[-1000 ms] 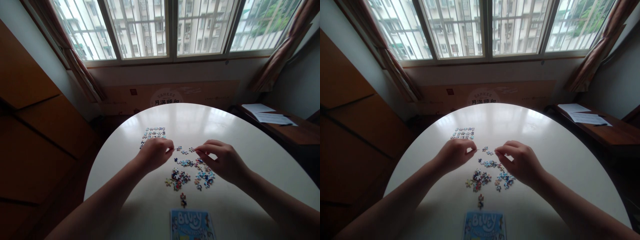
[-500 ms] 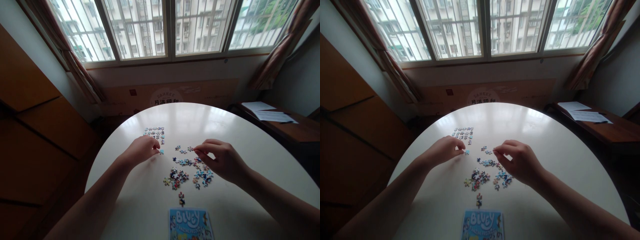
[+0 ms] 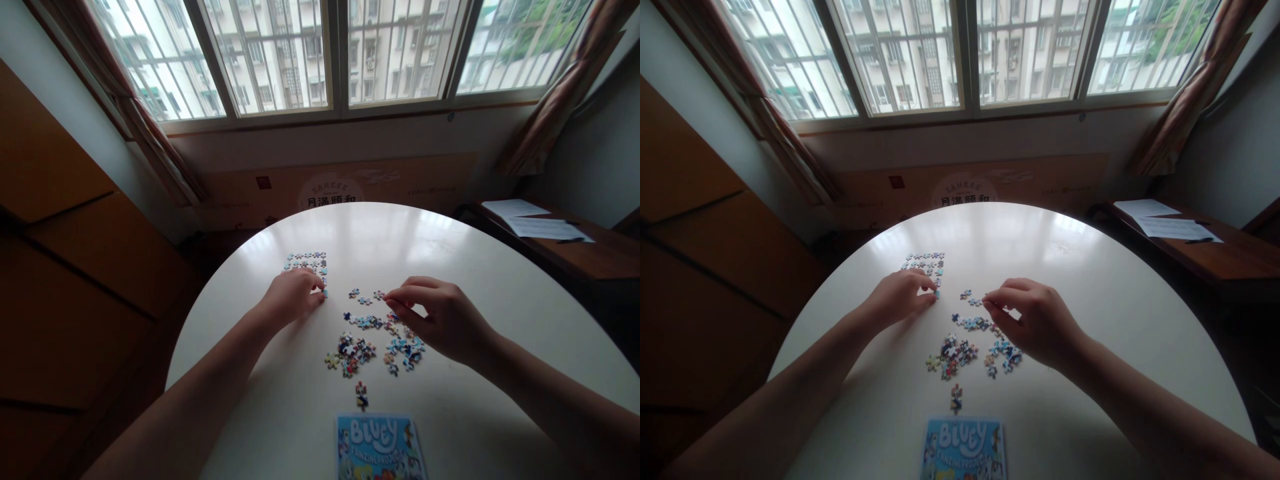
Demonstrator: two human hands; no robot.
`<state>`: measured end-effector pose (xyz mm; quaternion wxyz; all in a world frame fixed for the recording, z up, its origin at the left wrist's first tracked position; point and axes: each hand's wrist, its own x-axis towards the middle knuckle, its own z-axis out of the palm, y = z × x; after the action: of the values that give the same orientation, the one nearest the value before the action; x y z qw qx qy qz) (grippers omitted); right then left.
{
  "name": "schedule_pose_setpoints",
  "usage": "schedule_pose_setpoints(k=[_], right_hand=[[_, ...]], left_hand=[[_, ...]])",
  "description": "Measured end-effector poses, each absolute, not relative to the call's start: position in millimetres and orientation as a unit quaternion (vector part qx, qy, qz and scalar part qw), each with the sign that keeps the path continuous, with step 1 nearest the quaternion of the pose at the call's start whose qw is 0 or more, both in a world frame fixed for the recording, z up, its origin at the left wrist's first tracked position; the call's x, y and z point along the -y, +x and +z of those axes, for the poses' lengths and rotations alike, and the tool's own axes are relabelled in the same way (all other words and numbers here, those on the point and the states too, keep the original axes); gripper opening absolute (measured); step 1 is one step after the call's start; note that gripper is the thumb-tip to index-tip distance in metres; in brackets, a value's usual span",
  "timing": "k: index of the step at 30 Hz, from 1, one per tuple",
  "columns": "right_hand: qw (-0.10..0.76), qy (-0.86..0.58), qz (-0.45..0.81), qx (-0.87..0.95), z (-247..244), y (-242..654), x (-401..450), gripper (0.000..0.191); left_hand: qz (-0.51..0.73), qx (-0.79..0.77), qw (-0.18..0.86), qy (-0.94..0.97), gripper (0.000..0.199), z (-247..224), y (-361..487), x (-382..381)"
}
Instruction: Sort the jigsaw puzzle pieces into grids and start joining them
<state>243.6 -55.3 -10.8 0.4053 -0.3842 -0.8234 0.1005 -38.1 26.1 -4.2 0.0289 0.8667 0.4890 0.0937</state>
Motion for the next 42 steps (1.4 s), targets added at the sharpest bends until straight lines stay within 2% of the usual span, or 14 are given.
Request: schedule_pose_setpoints(k=[7,21,25,31,37,42], right_hand=[[0.409,-0.385,0.096,0.822,-11.4,244.6,55.8,0.018],[0.395,-0.381,0.106,0.829,-11.7,242.5,54.4,0.018],[0.397,-0.381,0.109,0.828,-12.0,242.6,54.8,0.017],[0.392,-0.378,0.114,0.831,-12.3,243.3,55.4,0.018],[0.392,-0.381,0.109,0.830,-12.8,243.9,54.7,0.018],[0.384,-0.376,0.110,0.836,-12.7,242.8,54.2,0.018]], left_hand=[[0.169,-0.510,0.017,0.843,0.016,6.6,-46.7,-25.6],[0.093,-0.458,0.080,0.880,0.011,-2.5,-30.2,-18.6],[0.090,-0.426,0.106,0.894,0.021,-1.1,-35.3,-21.4],[0.116,-0.453,0.065,0.881,0.025,-3.6,-45.4,-31.2],[0.114,-0.459,0.084,0.877,0.014,3.5,-43.0,-22.1],[0.080,-0.445,0.090,0.887,0.013,1.9,-37.7,-19.2]])
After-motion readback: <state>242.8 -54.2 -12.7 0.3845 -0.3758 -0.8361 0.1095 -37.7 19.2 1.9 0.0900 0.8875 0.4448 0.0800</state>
